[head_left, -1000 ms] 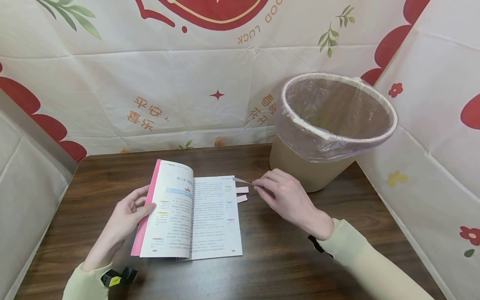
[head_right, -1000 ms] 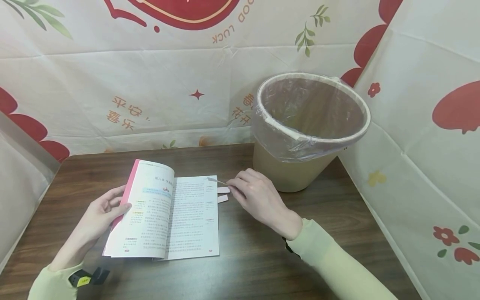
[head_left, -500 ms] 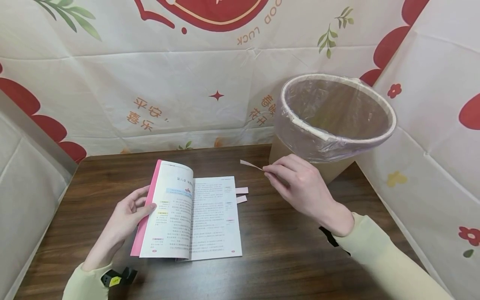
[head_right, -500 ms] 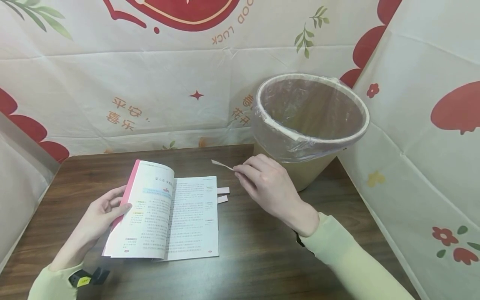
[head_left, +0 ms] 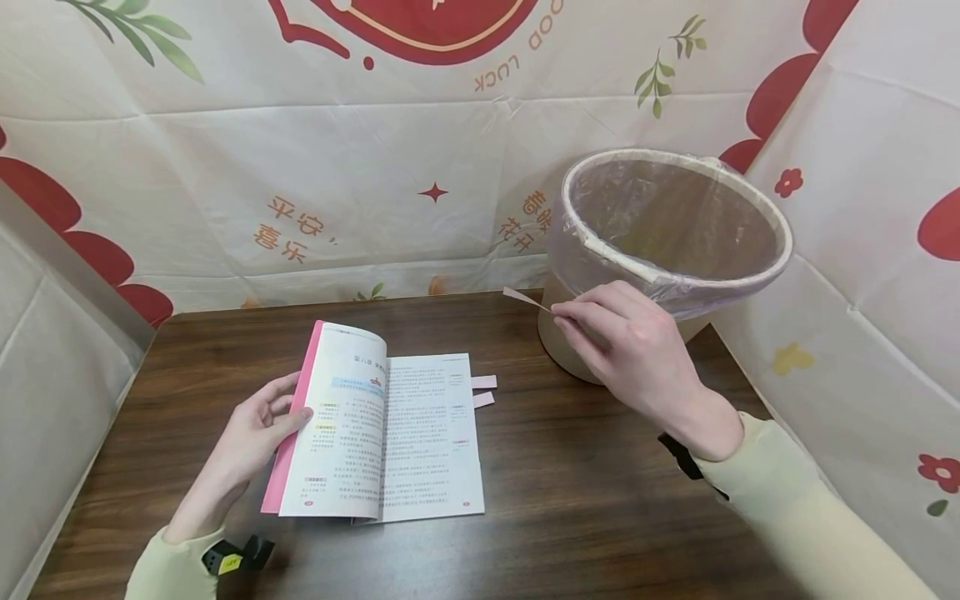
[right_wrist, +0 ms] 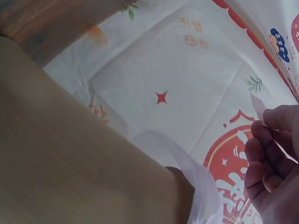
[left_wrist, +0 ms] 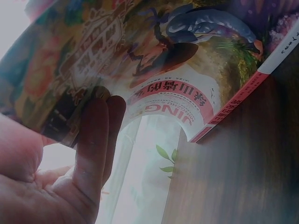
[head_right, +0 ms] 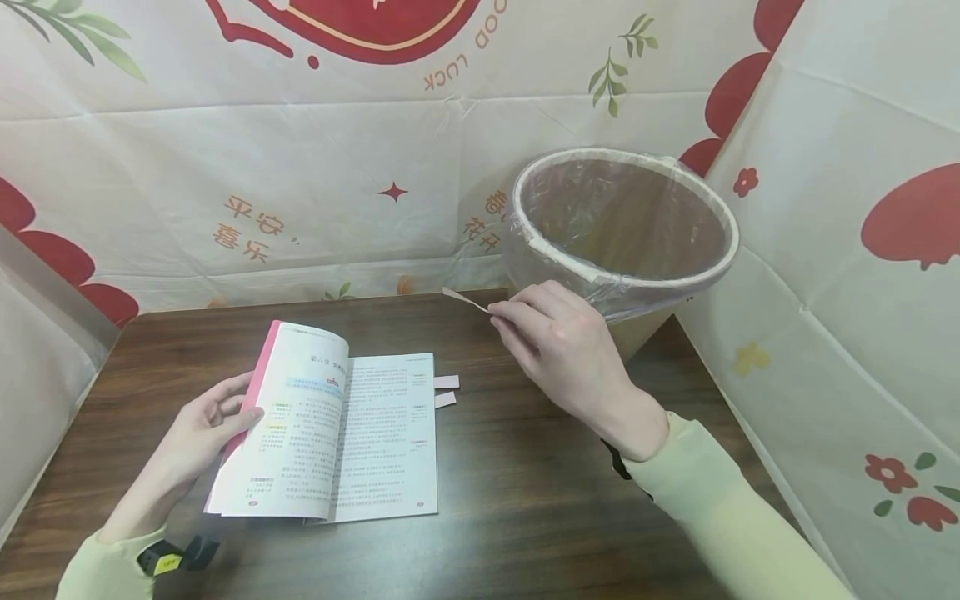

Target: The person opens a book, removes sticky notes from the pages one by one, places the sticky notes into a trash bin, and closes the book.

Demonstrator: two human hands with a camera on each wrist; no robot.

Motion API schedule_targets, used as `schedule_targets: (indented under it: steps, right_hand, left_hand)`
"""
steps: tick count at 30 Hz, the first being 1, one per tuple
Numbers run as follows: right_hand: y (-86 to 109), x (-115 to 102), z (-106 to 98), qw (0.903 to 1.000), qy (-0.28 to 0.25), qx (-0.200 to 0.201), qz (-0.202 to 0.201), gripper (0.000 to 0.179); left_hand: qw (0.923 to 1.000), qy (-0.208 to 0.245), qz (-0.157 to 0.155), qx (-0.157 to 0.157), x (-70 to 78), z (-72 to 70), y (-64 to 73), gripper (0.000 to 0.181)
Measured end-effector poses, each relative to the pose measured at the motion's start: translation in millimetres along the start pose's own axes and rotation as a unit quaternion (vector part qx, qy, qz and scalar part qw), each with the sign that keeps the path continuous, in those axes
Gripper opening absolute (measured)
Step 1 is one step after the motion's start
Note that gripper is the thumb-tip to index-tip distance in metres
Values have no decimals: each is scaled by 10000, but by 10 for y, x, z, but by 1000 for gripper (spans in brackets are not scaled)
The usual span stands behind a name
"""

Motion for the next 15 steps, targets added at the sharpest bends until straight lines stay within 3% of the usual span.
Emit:
schedule_targets:
  steps: [15]
  right_hand:
    - [-104,263,-422,9969,-117,604,490,17]
  left_hand:
    - [10000,17,19,-25,6,7,-6,72]
Point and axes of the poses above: each hand's wrist, its own y-axis away from the middle knuckle, its own z-axis out of the palm, x = y × z, the point moved 7 cm from there along -y, towards the middle knuckle, and after that the axes turned 3 degrees about -x, right-handed, at the moved point
